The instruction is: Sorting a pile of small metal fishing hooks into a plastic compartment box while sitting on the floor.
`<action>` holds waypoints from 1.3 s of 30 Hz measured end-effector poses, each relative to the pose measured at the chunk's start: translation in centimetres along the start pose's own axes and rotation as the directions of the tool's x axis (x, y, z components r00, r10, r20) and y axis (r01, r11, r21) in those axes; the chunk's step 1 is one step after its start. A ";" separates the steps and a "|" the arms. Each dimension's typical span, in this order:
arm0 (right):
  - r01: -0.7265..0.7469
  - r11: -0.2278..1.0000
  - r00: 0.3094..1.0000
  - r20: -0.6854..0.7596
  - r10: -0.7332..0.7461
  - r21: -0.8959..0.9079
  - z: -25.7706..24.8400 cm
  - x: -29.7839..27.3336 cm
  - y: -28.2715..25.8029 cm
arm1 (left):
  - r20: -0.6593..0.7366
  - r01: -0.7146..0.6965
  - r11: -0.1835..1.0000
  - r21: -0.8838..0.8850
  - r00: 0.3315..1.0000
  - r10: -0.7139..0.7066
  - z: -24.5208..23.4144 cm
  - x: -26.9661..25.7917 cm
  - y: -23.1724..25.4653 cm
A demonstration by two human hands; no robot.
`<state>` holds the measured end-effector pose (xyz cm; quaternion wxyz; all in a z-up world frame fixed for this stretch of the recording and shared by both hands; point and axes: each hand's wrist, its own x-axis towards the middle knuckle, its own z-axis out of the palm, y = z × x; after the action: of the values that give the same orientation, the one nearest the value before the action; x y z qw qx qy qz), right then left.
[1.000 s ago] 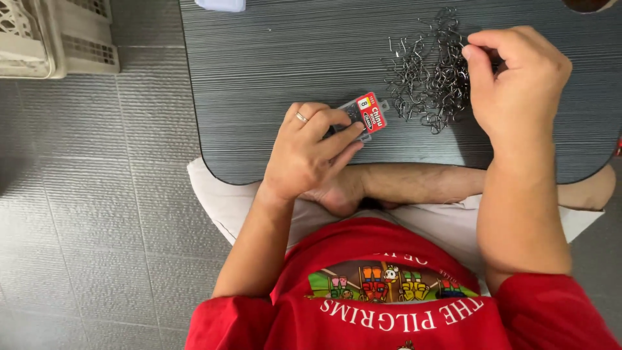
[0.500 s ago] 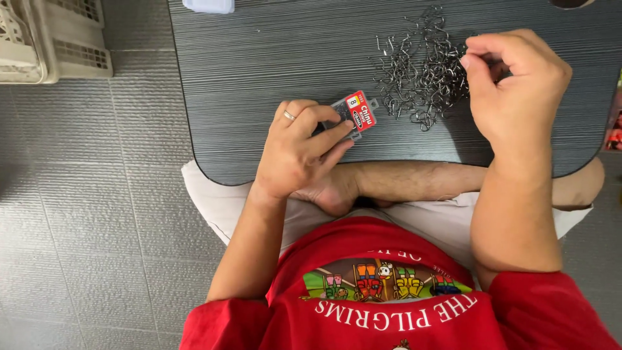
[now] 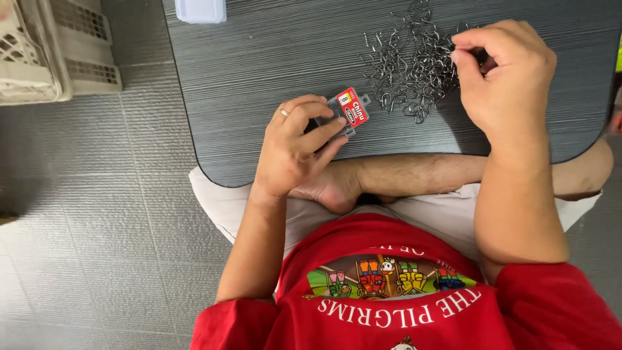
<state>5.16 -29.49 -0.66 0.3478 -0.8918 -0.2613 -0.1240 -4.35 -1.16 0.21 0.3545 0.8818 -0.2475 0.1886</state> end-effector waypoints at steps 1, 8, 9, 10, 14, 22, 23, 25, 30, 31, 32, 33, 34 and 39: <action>-0.006 1.000 1.000 -0.007 0.006 0.000 0.0 -0.1 0.1 | 0.007 -0.006 1.000 -0.001 1.000 0.006 0.1 0.0 -0.1; 0.040 0.998 0.998 -0.048 -0.042 -0.043 0.5 -0.5 0.9 | -0.020 0.010 1.000 0.006 1.000 -0.010 0.7 -0.3 0.0; 0.052 0.997 0.997 -0.049 -0.055 -0.054 0.6 -0.6 1.0 | -0.047 0.027 1.000 0.006 0.999 -0.026 0.8 -0.3 0.1; 0.045 0.998 0.997 -0.056 -0.047 -0.047 0.8 -0.7 1.1 | -0.037 0.023 1.000 0.010 0.999 -0.023 1.1 -0.4 0.5; 0.071 0.992 0.995 -0.068 -0.079 -0.102 1.1 -1.1 1.5 | -0.208 0.177 0.981 0.081 0.966 -0.157 2.5 -0.6 2.0; 0.076 0.991 0.995 -0.061 -0.083 -0.114 1.3 -1.4 1.9 | -0.248 0.232 0.958 0.169 0.951 -0.187 3.1 -0.6 2.3; 0.076 0.991 0.995 -0.063 -0.083 -0.110 1.4 -1.4 1.9 | -0.250 0.228 0.958 0.175 0.951 -0.181 3.1 -0.6 2.3; 0.071 0.991 0.995 -0.063 -0.078 -0.109 1.5 -1.5 2.0 | -0.250 0.223 0.959 0.176 0.952 -0.176 3.2 -0.7 2.3; 0.065 0.988 0.995 -0.068 -0.075 -0.142 1.4 -1.5 1.9 | -0.257 0.224 0.956 0.187 0.951 -0.172 3.3 -0.7 2.3; 0.066 0.987 0.995 -0.066 -0.076 -0.144 1.2 -1.3 1.2 | -0.259 0.225 0.957 0.185 0.950 -0.174 3.0 -0.6 2.2; 0.092 0.988 0.991 -0.085 -0.103 -0.124 0.8 -1.1 0.7 | -0.262 0.215 0.957 0.195 0.952 -0.161 2.8 -0.4 2.2; 0.119 0.987 0.986 -0.105 -0.130 -0.105 0.5 -1.0 0.1 | -0.264 0.206 0.957 0.205 0.953 -0.148 2.6 -0.3 2.1; 0.127 0.985 0.986 -0.097 -0.138 -0.113 0.4 -0.6 -1.5 | -0.275 0.211 0.957 0.198 0.949 -0.152 2.6 -0.4 2.1; -0.035 0.979 0.989 0.146 0.005 0.202 2.5 -1.1 -8.4 | -0.399 0.356 0.931 0.079 0.867 -0.298 2.8 -0.4 2.4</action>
<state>-0.29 -22.96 1.73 0.4189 -0.8606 -0.2883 -0.0279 -5.62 -4.54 -0.56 0.3552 0.8816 -0.0059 0.3108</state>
